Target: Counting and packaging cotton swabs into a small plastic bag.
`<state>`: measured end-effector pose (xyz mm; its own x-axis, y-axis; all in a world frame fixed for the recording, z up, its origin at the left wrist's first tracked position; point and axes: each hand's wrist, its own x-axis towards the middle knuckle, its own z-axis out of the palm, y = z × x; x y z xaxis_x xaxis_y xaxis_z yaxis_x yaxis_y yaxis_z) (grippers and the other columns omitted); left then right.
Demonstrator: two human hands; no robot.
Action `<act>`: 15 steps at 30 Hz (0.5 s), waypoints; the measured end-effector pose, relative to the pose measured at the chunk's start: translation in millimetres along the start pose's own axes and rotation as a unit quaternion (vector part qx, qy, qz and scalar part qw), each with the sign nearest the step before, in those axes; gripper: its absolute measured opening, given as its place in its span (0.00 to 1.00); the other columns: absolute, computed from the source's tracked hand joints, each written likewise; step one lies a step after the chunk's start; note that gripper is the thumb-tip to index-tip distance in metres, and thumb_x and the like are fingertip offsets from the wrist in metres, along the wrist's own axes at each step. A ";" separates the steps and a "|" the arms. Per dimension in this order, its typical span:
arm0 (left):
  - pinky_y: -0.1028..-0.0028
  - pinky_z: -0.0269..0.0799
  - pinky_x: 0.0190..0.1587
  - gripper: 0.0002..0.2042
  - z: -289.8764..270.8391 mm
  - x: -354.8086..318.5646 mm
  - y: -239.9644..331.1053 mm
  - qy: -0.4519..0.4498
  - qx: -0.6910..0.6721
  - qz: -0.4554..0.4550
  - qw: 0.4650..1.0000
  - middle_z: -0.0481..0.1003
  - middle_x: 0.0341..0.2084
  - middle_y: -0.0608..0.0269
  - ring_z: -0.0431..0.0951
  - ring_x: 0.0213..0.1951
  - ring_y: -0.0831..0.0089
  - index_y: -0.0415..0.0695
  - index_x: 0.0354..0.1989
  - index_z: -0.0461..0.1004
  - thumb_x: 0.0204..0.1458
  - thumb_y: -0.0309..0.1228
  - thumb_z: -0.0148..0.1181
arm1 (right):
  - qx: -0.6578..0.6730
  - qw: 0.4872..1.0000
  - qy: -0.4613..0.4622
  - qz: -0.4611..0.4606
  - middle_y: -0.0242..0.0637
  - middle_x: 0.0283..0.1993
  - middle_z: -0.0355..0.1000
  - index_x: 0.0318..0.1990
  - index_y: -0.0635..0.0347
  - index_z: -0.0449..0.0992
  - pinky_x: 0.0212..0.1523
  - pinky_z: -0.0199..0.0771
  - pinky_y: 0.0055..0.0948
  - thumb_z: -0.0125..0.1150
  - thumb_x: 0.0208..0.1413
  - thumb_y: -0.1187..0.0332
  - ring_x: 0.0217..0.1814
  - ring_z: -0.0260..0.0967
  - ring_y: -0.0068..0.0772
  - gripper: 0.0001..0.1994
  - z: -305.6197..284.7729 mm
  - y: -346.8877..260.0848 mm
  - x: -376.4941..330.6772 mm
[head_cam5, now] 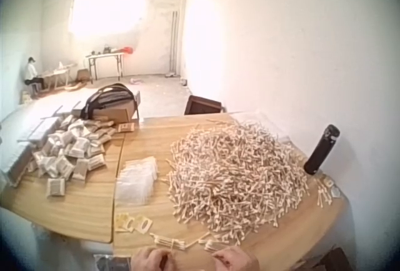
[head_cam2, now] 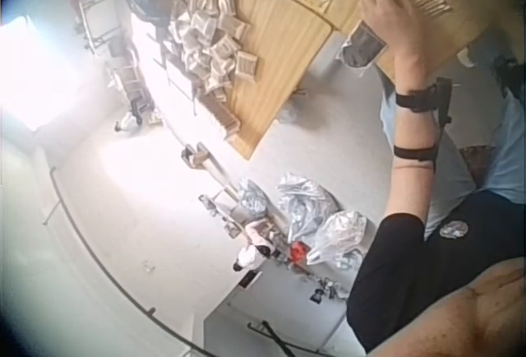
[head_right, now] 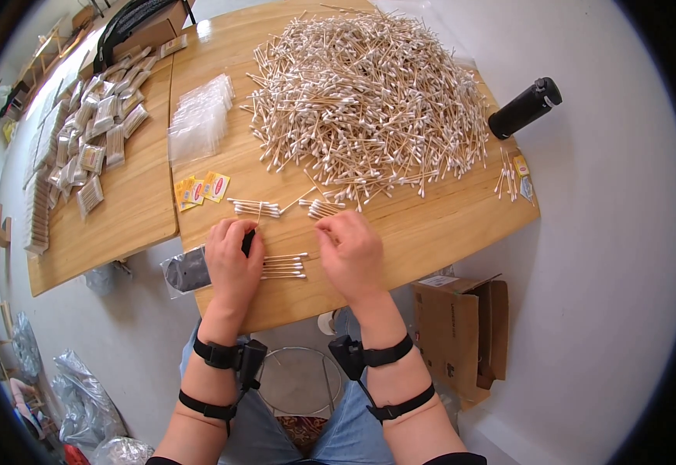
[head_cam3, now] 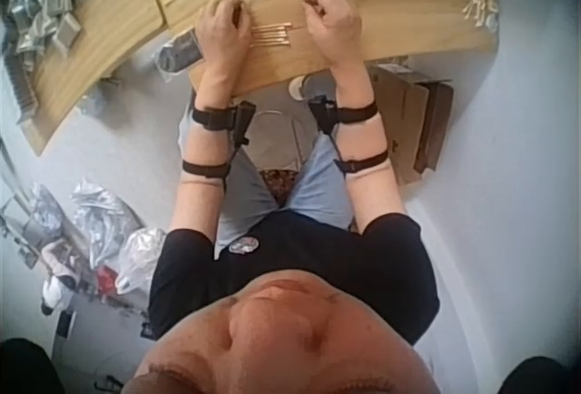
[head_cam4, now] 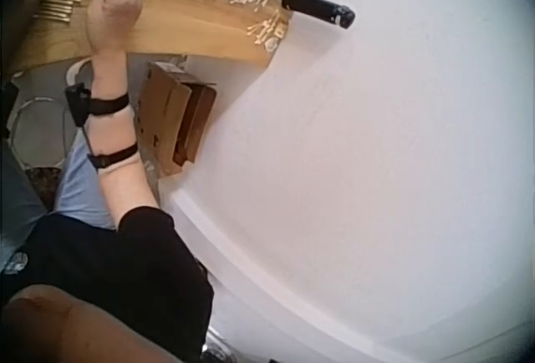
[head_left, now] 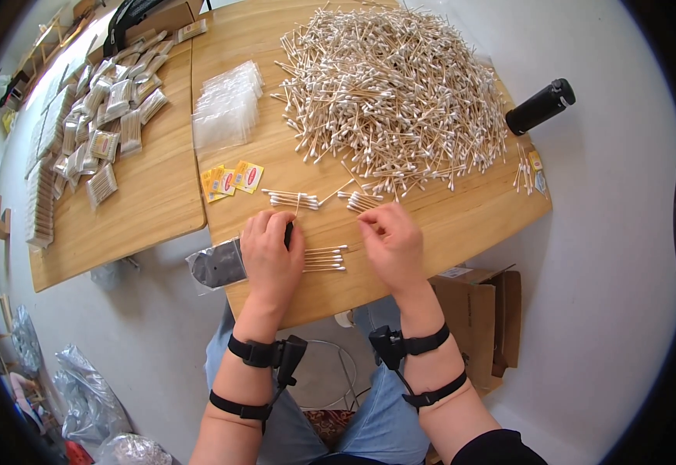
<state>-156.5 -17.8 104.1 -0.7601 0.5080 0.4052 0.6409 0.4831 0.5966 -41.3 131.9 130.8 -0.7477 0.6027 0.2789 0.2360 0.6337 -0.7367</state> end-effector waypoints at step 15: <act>0.63 0.67 0.42 0.04 -12.9 -0.4 -4.4 -0.076 -0.043 0.060 0.994 0.73 0.29 0.61 0.73 0.37 0.58 0.43 0.27 0.75 0.45 0.22 0.64 | -0.114 0.993 0.003 0.017 0.36 0.31 0.69 0.29 0.56 0.76 0.39 0.70 0.41 0.68 0.44 0.73 0.38 0.70 0.43 0.06 -15.0 16.5 0.2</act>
<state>-160.4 -29.3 110.3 -0.6494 0.6636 0.3714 0.7096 0.3530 0.6098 -28.3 149.8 127.9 -0.7339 0.6273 0.2608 0.3950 0.7064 -0.5874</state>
